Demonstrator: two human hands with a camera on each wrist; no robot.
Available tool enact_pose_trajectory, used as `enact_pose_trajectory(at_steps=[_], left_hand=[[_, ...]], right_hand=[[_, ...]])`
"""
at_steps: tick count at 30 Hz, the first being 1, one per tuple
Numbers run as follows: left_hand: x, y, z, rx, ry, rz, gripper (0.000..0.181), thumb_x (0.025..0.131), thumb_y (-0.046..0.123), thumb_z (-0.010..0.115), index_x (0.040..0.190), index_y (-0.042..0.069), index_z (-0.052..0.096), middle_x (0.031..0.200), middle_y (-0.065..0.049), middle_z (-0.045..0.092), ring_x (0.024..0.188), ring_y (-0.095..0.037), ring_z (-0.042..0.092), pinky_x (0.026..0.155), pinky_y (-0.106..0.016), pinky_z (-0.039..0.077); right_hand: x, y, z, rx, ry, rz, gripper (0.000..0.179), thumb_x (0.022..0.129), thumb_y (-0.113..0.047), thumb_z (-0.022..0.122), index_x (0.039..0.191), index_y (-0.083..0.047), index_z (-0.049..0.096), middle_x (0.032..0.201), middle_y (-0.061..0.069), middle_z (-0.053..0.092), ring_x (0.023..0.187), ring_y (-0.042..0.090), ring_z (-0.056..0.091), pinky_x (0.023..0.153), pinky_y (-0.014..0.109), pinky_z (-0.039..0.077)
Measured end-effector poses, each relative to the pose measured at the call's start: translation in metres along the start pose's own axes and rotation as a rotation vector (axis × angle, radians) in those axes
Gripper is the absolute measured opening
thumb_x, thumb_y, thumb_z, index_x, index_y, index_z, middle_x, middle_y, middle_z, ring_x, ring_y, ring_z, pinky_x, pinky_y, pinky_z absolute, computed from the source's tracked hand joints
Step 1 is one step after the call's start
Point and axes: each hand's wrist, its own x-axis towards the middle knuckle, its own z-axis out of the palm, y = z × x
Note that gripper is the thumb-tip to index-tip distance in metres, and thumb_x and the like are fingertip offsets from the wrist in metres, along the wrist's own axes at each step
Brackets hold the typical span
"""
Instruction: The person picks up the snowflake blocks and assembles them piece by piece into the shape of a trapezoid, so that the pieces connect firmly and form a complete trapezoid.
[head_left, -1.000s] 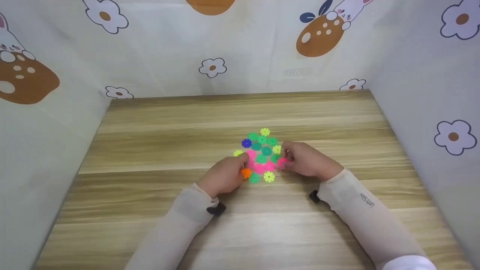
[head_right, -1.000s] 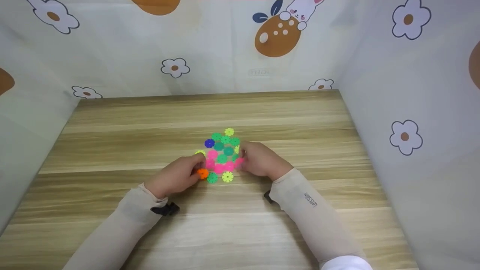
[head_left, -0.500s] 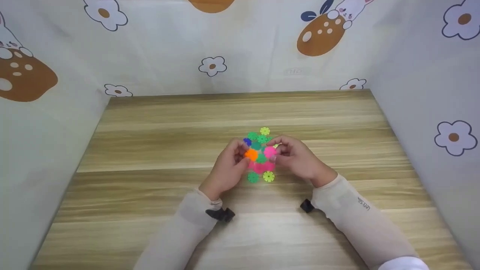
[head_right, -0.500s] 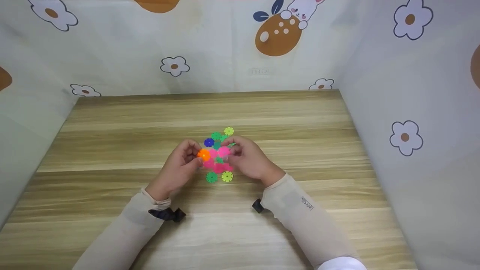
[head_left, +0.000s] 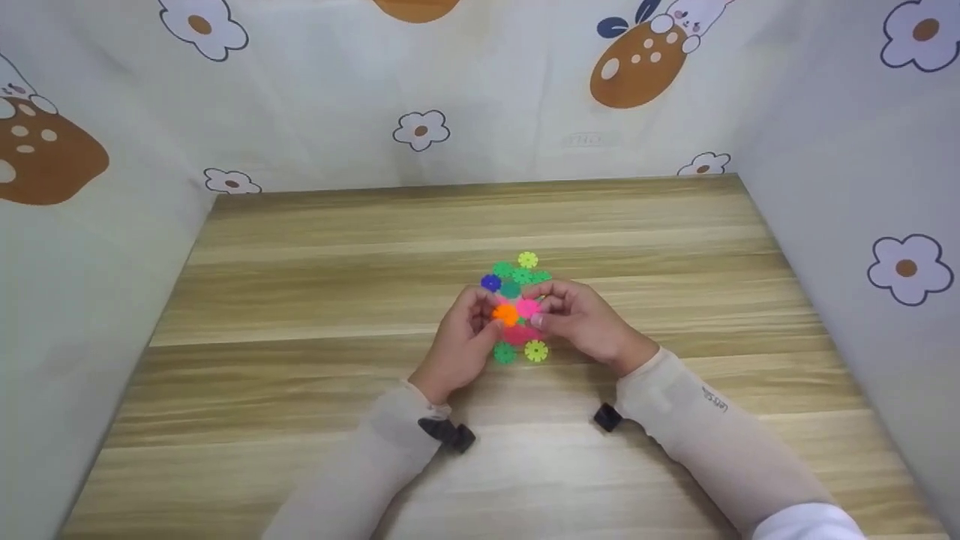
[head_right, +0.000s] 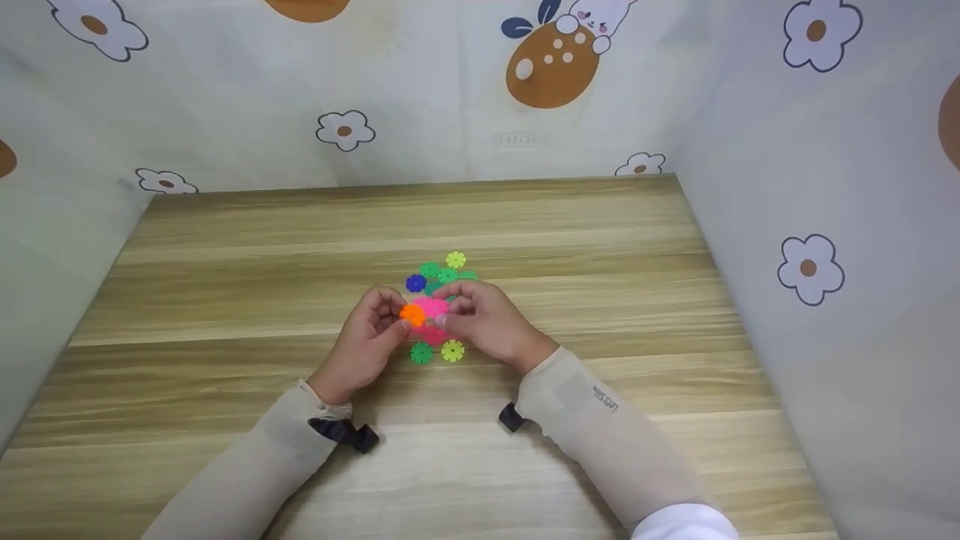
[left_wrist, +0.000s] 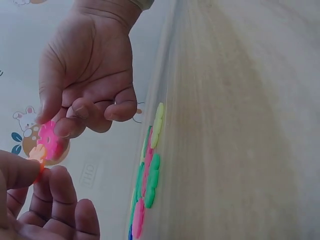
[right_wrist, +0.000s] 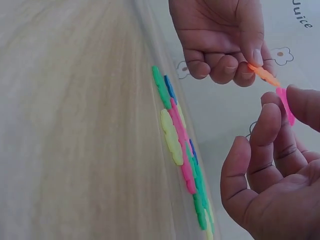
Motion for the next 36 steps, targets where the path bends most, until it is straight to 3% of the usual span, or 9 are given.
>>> enact_pose_trajectory(at_steps=[8, 22, 31, 36], left_hand=[[-0.0001, -0.0023, 0.0028, -0.054, 0.032, 0.035, 0.024, 0.097, -0.008, 0.058, 0.119, 0.001, 0.053, 0.108, -0.012, 0.058, 0.094, -0.024, 0.056, 0.083, -0.025, 0.053], [-0.002, -0.0009, 0.0013, 0.022, 0.033, 0.102, 0.013, 0.096, -0.008, 0.058, 0.105, 0.002, 0.056, 0.092, -0.005, 0.051, 0.083, -0.021, 0.05, 0.072, -0.025, 0.043], [-0.005, 0.0025, 0.0039, 0.031, 0.011, 0.087, 0.017, 0.098, -0.007, 0.059, 0.107, 0.006, 0.054, 0.097, -0.005, 0.053, 0.089, -0.022, 0.053, 0.077, -0.024, 0.047], [-0.0044, 0.0001, 0.0058, 0.037, 0.017, 0.108, 0.017, 0.099, -0.007, 0.059, 0.111, 0.004, 0.054, 0.097, -0.006, 0.052, 0.087, -0.021, 0.052, 0.074, -0.023, 0.046]], right_hand=[[-0.002, 0.0027, 0.0006, -0.005, -0.031, -0.028, 0.032, 0.098, -0.005, 0.071, 0.125, 0.006, 0.06, 0.092, 0.003, 0.068, 0.082, 0.013, 0.064, 0.079, 0.026, 0.06], [-0.0025, 0.0061, 0.0032, 0.015, -0.067, -0.03, 0.03, 0.1, -0.003, 0.069, 0.126, 0.008, 0.059, 0.095, 0.007, 0.069, 0.083, 0.013, 0.064, 0.079, 0.023, 0.059], [-0.004, 0.0043, 0.0024, 0.028, -0.075, -0.022, 0.026, 0.098, -0.005, 0.071, 0.121, 0.004, 0.062, 0.092, 0.005, 0.07, 0.083, 0.015, 0.064, 0.08, 0.024, 0.06], [-0.0039, 0.0042, 0.0032, 0.031, -0.068, -0.026, 0.024, 0.099, -0.002, 0.07, 0.12, 0.005, 0.062, 0.09, 0.004, 0.07, 0.082, 0.015, 0.064, 0.079, 0.024, 0.06]])
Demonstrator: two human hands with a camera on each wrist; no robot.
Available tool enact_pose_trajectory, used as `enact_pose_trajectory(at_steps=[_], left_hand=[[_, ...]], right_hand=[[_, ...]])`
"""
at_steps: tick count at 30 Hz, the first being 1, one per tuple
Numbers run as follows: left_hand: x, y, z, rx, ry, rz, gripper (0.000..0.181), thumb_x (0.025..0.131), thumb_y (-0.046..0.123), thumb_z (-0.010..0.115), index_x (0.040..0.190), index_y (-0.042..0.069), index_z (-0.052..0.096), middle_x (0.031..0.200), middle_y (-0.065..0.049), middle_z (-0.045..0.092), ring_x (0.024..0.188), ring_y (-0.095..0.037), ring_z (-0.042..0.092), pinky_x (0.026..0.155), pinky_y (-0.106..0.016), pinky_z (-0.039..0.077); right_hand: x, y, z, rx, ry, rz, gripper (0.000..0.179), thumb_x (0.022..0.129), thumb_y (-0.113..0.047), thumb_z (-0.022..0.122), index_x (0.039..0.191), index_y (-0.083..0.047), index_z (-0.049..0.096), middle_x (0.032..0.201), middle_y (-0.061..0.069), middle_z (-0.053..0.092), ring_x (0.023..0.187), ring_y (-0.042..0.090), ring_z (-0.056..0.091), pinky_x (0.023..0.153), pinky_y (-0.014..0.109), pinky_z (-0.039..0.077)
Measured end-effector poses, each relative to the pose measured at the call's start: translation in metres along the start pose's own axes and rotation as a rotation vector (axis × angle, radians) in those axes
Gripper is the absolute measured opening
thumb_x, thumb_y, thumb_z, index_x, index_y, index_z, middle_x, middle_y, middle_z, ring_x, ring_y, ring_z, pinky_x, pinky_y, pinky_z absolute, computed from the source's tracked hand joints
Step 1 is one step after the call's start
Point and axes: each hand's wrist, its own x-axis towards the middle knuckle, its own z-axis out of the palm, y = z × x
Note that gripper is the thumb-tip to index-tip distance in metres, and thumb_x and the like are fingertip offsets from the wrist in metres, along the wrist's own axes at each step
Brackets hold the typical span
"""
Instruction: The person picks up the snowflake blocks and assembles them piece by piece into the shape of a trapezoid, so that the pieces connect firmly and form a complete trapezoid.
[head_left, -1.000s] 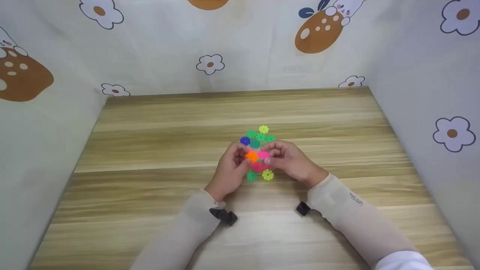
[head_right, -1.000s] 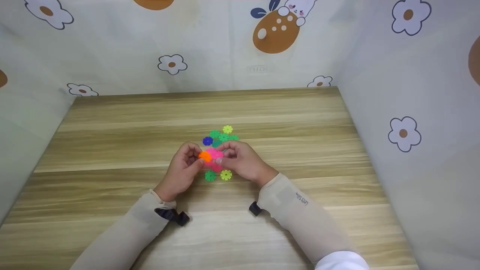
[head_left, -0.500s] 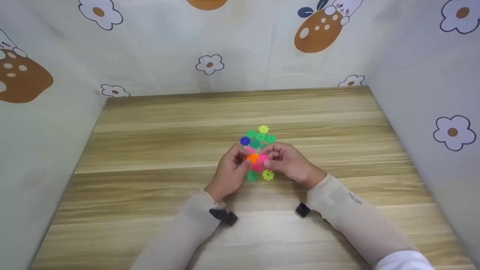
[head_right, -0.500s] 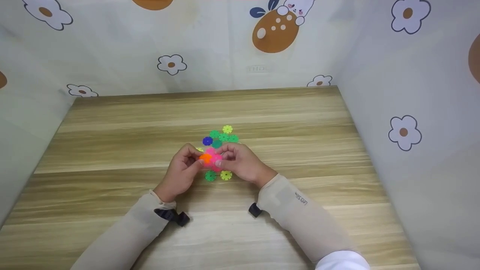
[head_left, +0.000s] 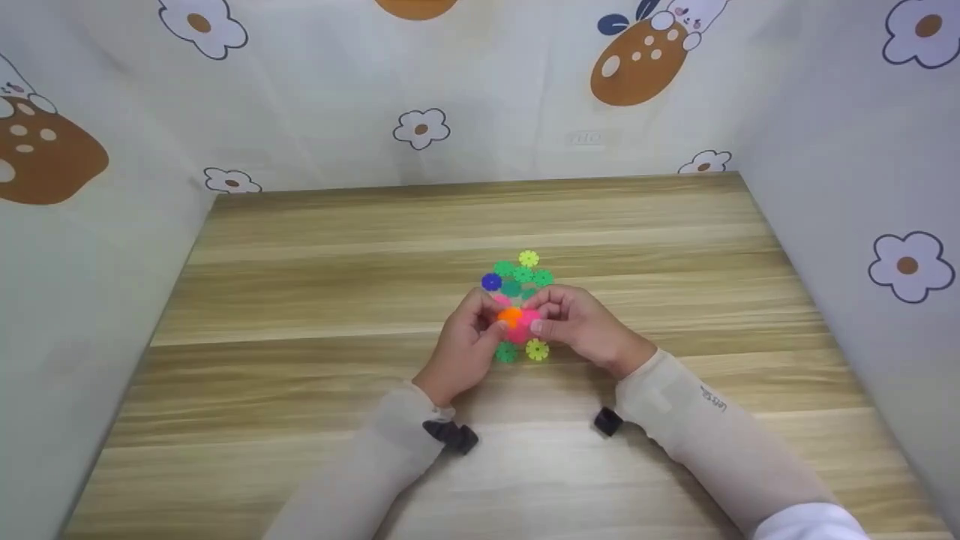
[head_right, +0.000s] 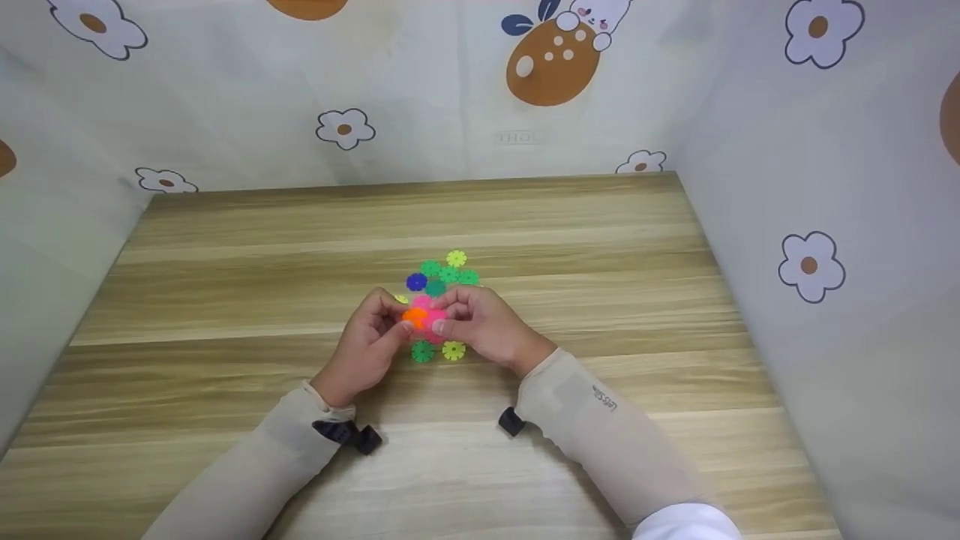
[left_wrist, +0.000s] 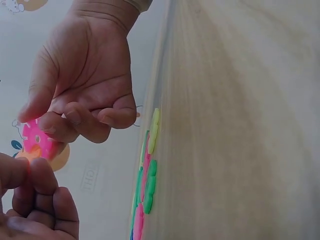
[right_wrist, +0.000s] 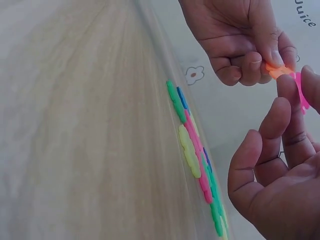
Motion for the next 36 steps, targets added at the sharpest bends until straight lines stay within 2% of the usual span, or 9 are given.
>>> enact_pose_trajectory(at_steps=[5, 10, 14, 18, 21, 27, 31, 33, 36], left_hand=[[0.002, -0.004, -0.002, -0.041, 0.04, -0.023, 0.021, 0.099, -0.006, 0.058, 0.117, 0.004, 0.055, 0.096, -0.007, 0.051, 0.082, -0.021, 0.051, 0.071, -0.022, 0.047], [0.002, -0.003, -0.004, -0.071, 0.1, -0.066, 0.024, 0.098, -0.008, 0.057, 0.118, 0.003, 0.056, 0.095, -0.008, 0.051, 0.08, -0.022, 0.052, 0.069, -0.023, 0.05], [0.003, -0.003, -0.003, -0.097, 0.105, -0.092, 0.024, 0.097, -0.008, 0.057, 0.118, 0.002, 0.056, 0.095, -0.008, 0.05, 0.08, -0.021, 0.053, 0.071, -0.024, 0.053], [0.003, -0.004, -0.003, -0.115, 0.106, -0.109, 0.024, 0.097, -0.009, 0.056, 0.119, 0.002, 0.056, 0.095, -0.008, 0.05, 0.081, -0.021, 0.053, 0.072, -0.025, 0.056], [0.003, -0.004, -0.002, -0.113, 0.11, -0.115, 0.024, 0.097, -0.009, 0.057, 0.119, 0.002, 0.056, 0.096, -0.008, 0.049, 0.082, -0.022, 0.052, 0.072, -0.024, 0.054], [0.002, -0.002, -0.002, -0.102, 0.113, -0.127, 0.024, 0.096, -0.008, 0.057, 0.118, 0.003, 0.057, 0.097, -0.007, 0.05, 0.083, -0.022, 0.051, 0.071, -0.023, 0.05], [0.002, -0.001, -0.002, -0.108, 0.112, -0.143, 0.024, 0.096, -0.007, 0.058, 0.118, 0.003, 0.057, 0.096, -0.006, 0.049, 0.083, -0.022, 0.05, 0.07, -0.023, 0.049], [0.002, -0.001, -0.003, -0.113, 0.111, -0.149, 0.025, 0.096, -0.006, 0.058, 0.118, 0.004, 0.057, 0.095, -0.006, 0.049, 0.083, -0.021, 0.049, 0.069, -0.023, 0.047], [0.001, -0.002, -0.003, -0.11, 0.109, -0.151, 0.025, 0.096, -0.005, 0.059, 0.119, 0.005, 0.057, 0.096, -0.006, 0.05, 0.083, -0.021, 0.05, 0.069, -0.023, 0.047]], right_hand=[[0.002, -0.002, -0.002, -0.067, 0.01, -0.014, 0.033, 0.1, -0.003, 0.069, 0.129, 0.007, 0.061, 0.091, 0.005, 0.068, 0.08, 0.015, 0.064, 0.078, 0.025, 0.06], [0.002, -0.007, -0.01, -0.224, 0.023, -0.012, 0.039, 0.098, -0.006, 0.072, 0.134, 0.004, 0.062, 0.093, 0.006, 0.07, 0.081, 0.019, 0.066, 0.075, 0.025, 0.057], [0.001, -0.009, -0.022, -0.384, 0.094, 0.018, 0.035, 0.097, -0.009, 0.074, 0.13, 0.001, 0.067, 0.093, 0.007, 0.069, 0.075, 0.017, 0.061, 0.066, 0.023, 0.051], [0.001, -0.009, -0.036, -0.514, 0.188, 0.056, 0.035, 0.096, -0.012, 0.074, 0.129, -0.001, 0.069, 0.093, 0.008, 0.066, 0.077, 0.018, 0.057, 0.066, 0.025, 0.048], [0.0, -0.008, -0.044, -0.589, 0.222, 0.113, 0.035, 0.096, -0.013, 0.073, 0.13, -0.003, 0.07, 0.092, 0.007, 0.064, 0.076, 0.018, 0.055, 0.066, 0.028, 0.047], [0.0, -0.007, -0.049, -0.678, 0.223, 0.207, 0.04, 0.095, -0.012, 0.071, 0.135, -0.008, 0.07, 0.086, 0.005, 0.062, 0.071, 0.017, 0.052, 0.065, 0.031, 0.045], [-0.001, -0.008, -0.049, -0.729, 0.182, 0.255, 0.052, 0.093, -0.01, 0.071, 0.145, -0.012, 0.064, 0.081, 0.002, 0.057, 0.068, 0.016, 0.05, 0.065, 0.031, 0.045], [-0.001, -0.009, -0.048, -0.754, 0.147, 0.281, 0.057, 0.093, -0.01, 0.071, 0.149, -0.015, 0.061, 0.084, 0.003, 0.056, 0.068, 0.016, 0.048, 0.067, 0.031, 0.045], [-0.002, -0.01, -0.047, -0.793, 0.12, 0.303, 0.055, 0.095, -0.012, 0.07, 0.149, -0.014, 0.06, 0.107, 0.009, 0.066, 0.08, 0.02, 0.051, 0.079, 0.035, 0.047]])
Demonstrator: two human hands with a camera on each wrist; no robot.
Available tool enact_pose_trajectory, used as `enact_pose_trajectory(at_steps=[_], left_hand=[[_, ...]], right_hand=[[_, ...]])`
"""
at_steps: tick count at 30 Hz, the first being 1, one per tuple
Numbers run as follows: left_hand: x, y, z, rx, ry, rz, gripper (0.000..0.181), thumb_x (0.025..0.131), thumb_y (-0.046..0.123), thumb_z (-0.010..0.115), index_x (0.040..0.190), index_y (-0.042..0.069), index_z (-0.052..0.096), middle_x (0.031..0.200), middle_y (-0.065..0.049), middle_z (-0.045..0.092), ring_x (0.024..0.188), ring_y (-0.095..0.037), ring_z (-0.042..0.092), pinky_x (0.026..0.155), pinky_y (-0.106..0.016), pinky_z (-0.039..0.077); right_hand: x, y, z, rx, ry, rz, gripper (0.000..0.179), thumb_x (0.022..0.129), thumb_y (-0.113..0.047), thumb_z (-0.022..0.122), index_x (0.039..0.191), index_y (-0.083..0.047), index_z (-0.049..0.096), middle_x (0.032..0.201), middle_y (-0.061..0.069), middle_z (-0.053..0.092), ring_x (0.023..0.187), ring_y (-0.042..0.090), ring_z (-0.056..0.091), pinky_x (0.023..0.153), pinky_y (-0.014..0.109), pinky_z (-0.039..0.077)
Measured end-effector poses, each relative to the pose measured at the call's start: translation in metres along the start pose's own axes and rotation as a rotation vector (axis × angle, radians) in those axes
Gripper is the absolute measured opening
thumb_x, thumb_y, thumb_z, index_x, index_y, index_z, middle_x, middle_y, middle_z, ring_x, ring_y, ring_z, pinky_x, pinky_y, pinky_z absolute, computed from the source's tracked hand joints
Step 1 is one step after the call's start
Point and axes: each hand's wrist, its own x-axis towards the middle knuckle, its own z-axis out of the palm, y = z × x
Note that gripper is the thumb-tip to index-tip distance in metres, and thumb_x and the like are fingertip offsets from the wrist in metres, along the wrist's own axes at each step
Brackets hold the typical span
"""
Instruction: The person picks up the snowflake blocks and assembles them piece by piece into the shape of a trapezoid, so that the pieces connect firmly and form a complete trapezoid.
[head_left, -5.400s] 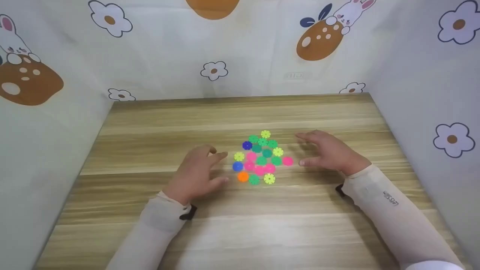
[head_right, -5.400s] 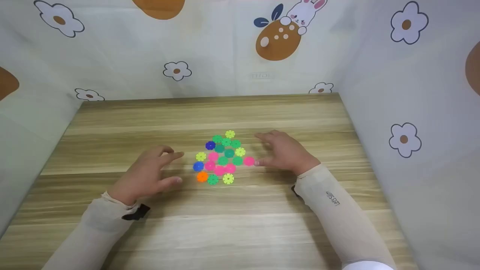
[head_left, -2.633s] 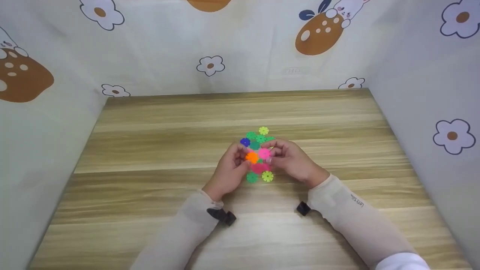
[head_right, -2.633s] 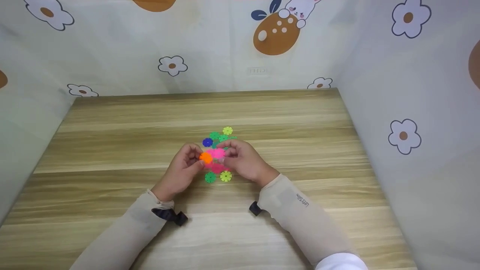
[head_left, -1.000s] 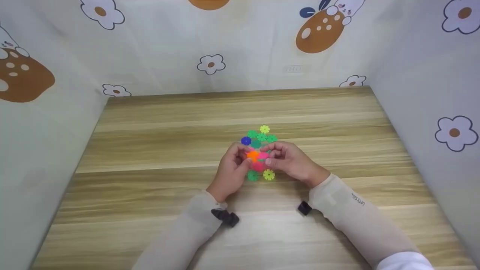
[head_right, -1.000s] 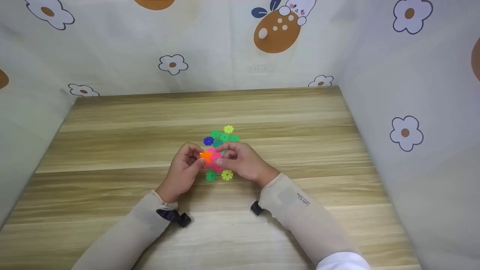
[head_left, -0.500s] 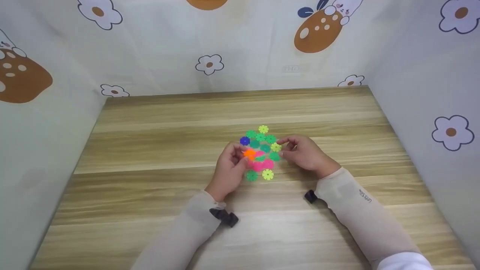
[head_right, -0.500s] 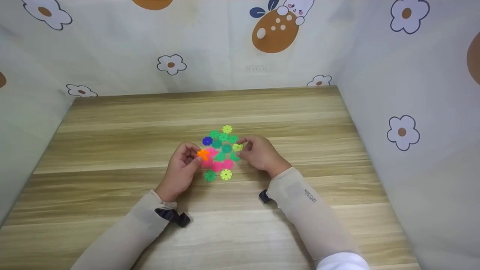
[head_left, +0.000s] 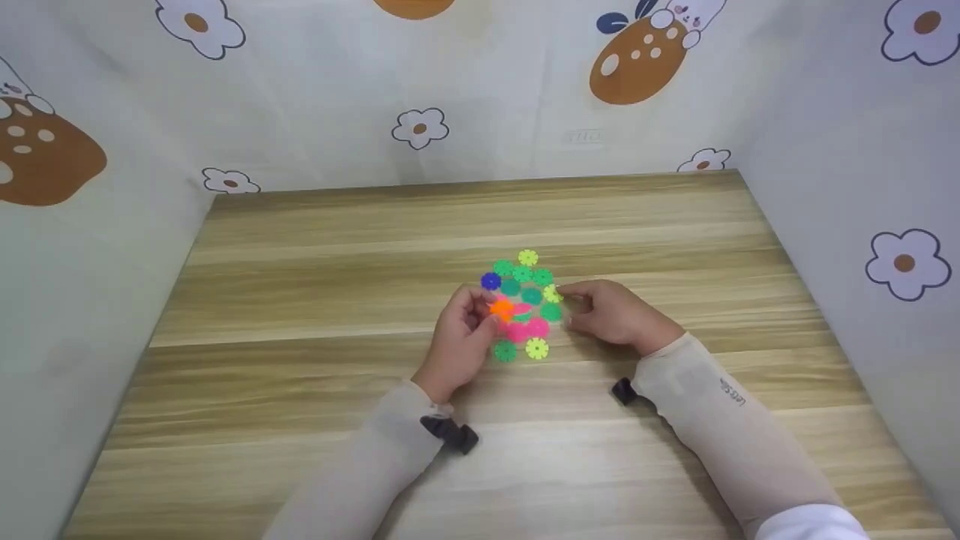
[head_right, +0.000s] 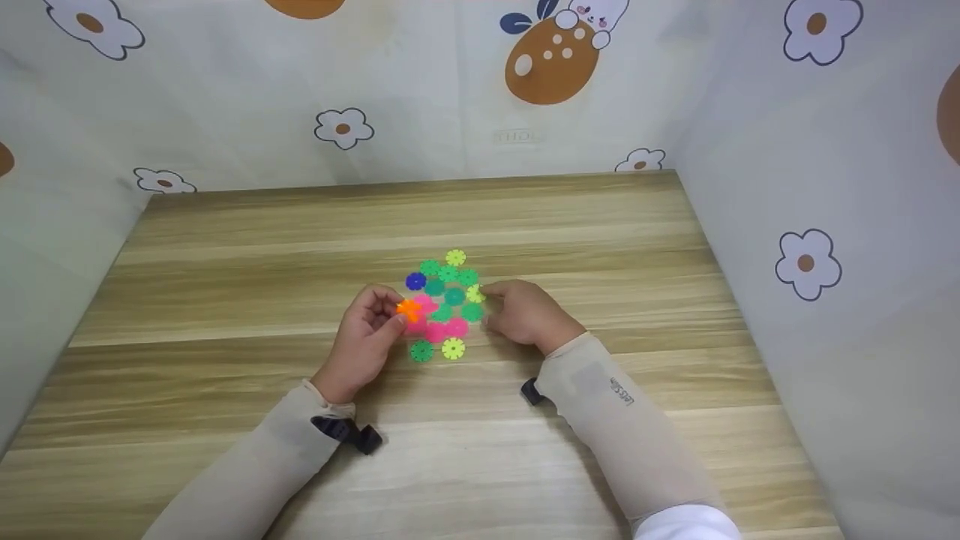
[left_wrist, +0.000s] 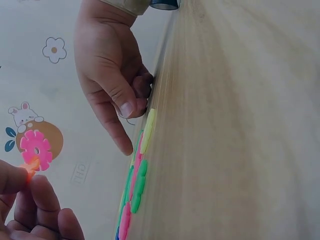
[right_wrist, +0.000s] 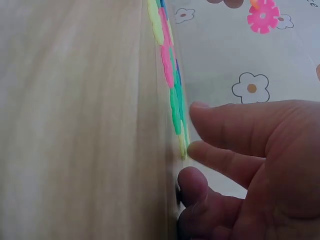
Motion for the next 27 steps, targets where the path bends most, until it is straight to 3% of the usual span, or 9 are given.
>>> enact_pose_trajectory(at_steps=[4, 6, 8, 12, 17, 27], left_hand=[[0.0005, -0.001, 0.0, 0.006, -0.001, 0.004, 0.024, 0.095, -0.005, 0.059, 0.117, 0.005, 0.057, 0.095, -0.006, 0.05, 0.084, -0.022, 0.05, 0.07, -0.024, 0.047], [0.0005, -0.0013, 0.0, 0.007, 0.0, 0.009, 0.024, 0.095, -0.006, 0.059, 0.117, 0.005, 0.057, 0.095, -0.006, 0.05, 0.085, -0.023, 0.05, 0.071, -0.024, 0.046], [0.0003, -0.0011, 0.0001, 0.007, -0.001, 0.014, 0.025, 0.095, -0.006, 0.059, 0.117, 0.005, 0.057, 0.095, -0.006, 0.05, 0.085, -0.023, 0.05, 0.071, -0.024, 0.046], [0.0004, -0.0006, 0.0004, 0.005, -0.005, 0.026, 0.025, 0.095, -0.007, 0.058, 0.117, 0.003, 0.057, 0.096, -0.006, 0.05, 0.084, -0.022, 0.05, 0.071, -0.024, 0.046], [0.0001, -0.0014, 0.0004, -0.002, -0.012, 0.012, 0.024, 0.096, -0.006, 0.058, 0.118, 0.003, 0.057, 0.098, -0.007, 0.05, 0.085, -0.022, 0.05, 0.072, -0.024, 0.049], [0.0002, -0.0014, 0.0015, 0.006, -0.012, 0.027, 0.026, 0.094, -0.008, 0.057, 0.117, 0.003, 0.058, 0.095, -0.006, 0.05, 0.084, -0.022, 0.05, 0.072, -0.024, 0.046]], right_hand=[[-0.0015, -0.0021, -0.0019, -0.024, 0.034, 0.016, 0.039, 0.097, -0.015, 0.069, 0.136, -0.01, 0.069, 0.118, 0.012, 0.068, 0.092, 0.024, 0.055, 0.085, 0.039, 0.048], [-0.0008, -0.0014, -0.0026, -0.024, 0.049, 0.02, 0.035, 0.096, -0.015, 0.07, 0.132, -0.01, 0.07, 0.107, 0.012, 0.067, 0.091, 0.025, 0.056, 0.084, 0.039, 0.048], [0.0, -0.0004, -0.0028, -0.014, 0.049, 0.02, 0.037, 0.095, -0.013, 0.07, 0.132, -0.011, 0.069, 0.097, 0.009, 0.064, 0.085, 0.023, 0.056, 0.08, 0.038, 0.048], [0.0005, 0.0015, -0.0018, -0.008, 0.025, 0.024, 0.045, 0.093, -0.007, 0.071, 0.137, -0.014, 0.067, 0.097, 0.008, 0.063, 0.082, 0.022, 0.054, 0.079, 0.036, 0.046], [0.0005, 0.0004, -0.0009, -0.038, 0.024, 0.021, 0.037, 0.09, 0.0, 0.069, 0.124, -0.012, 0.072, 0.103, 0.009, 0.067, 0.084, 0.023, 0.055, 0.079, 0.036, 0.047], [0.0, -0.0007, 0.0002, -0.04, 0.053, -0.003, 0.027, 0.083, 0.005, 0.067, 0.108, -0.007, 0.066, 0.096, 0.008, 0.061, 0.09, 0.025, 0.054, 0.081, 0.038, 0.046]])
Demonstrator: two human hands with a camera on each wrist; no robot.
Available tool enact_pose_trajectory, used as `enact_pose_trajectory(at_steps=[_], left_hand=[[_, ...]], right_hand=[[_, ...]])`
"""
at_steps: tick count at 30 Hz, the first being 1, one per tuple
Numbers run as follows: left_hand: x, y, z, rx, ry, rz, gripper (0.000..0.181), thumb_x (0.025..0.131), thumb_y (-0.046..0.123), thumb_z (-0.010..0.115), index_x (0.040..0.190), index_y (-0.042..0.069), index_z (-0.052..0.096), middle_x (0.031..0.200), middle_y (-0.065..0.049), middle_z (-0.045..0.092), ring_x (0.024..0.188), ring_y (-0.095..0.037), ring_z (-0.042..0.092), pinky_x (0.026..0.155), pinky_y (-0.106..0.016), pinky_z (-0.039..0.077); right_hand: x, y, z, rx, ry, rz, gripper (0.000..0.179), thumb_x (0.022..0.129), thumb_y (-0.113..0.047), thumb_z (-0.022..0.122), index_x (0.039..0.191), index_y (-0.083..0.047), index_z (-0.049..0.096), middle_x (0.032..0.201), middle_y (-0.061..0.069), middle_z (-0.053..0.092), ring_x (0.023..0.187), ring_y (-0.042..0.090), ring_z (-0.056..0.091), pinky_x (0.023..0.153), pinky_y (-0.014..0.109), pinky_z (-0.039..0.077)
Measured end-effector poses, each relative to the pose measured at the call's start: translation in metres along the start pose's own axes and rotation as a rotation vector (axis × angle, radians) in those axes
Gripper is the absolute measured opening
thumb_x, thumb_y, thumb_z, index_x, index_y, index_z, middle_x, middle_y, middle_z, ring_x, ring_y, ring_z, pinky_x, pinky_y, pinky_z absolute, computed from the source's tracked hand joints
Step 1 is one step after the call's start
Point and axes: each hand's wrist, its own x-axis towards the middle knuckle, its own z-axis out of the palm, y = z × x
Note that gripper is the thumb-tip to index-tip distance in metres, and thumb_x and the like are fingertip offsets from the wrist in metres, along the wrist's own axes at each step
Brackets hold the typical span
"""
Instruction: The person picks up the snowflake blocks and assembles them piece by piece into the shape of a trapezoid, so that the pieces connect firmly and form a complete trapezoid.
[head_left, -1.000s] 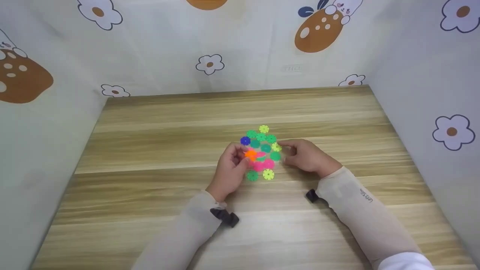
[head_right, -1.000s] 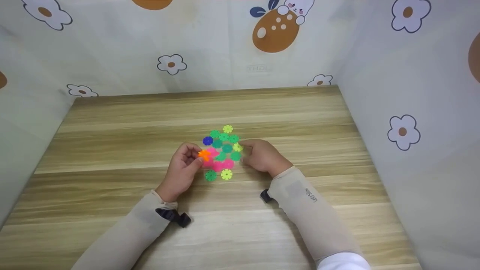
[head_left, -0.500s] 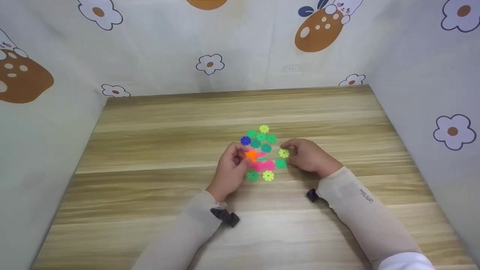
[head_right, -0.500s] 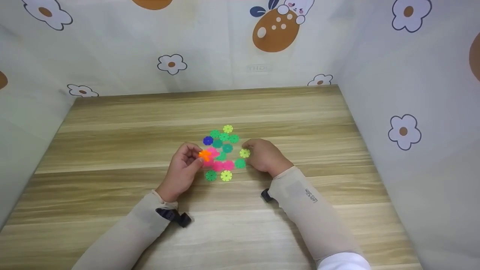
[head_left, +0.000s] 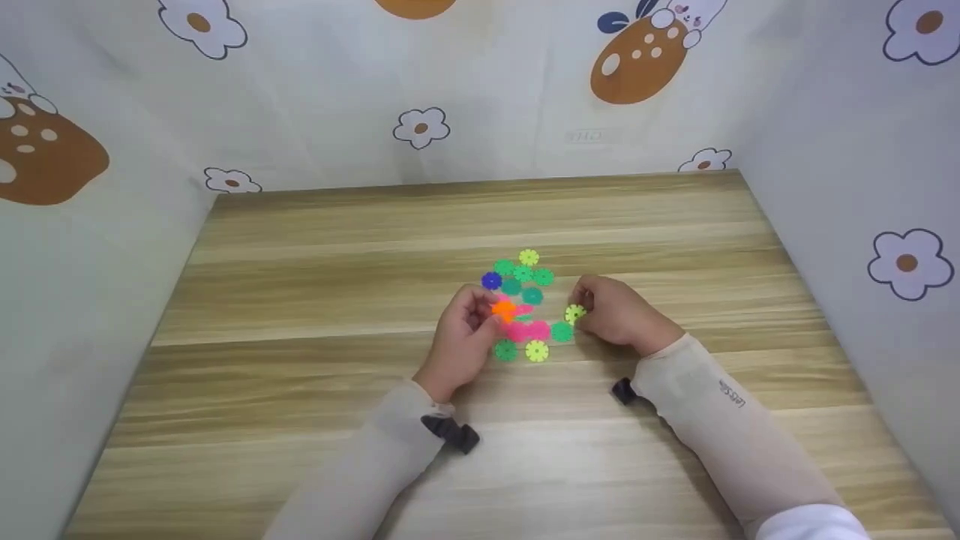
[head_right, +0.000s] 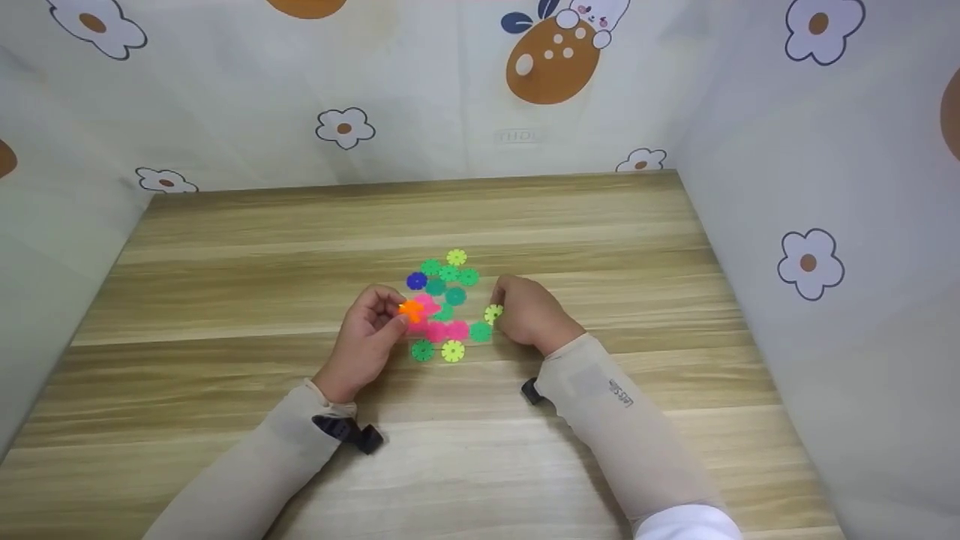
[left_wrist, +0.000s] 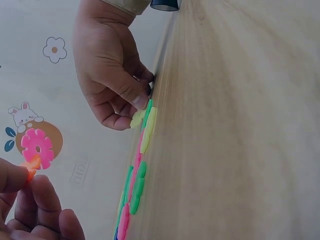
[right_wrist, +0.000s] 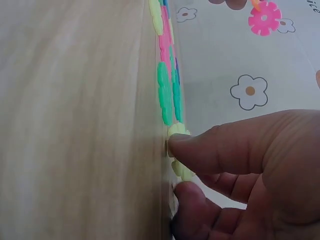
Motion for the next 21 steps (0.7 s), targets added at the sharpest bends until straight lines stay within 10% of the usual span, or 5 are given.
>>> enact_pose_trajectory(at_steps=[21], left_hand=[[0.001, -0.002, -0.001, -0.016, 0.003, 0.037, 0.025, 0.094, -0.009, 0.057, 0.117, 0.001, 0.057, 0.097, -0.009, 0.052, 0.084, -0.022, 0.051, 0.071, -0.024, 0.046]], right_hand=[[-0.006, -0.015, 0.013, 0.599, 0.046, -0.285, 0.02, 0.094, 0.002, 0.068, 0.114, 0.001, 0.068, 0.101, 0.012, 0.061, 0.087, 0.022, 0.062, 0.075, 0.025, 0.057]])
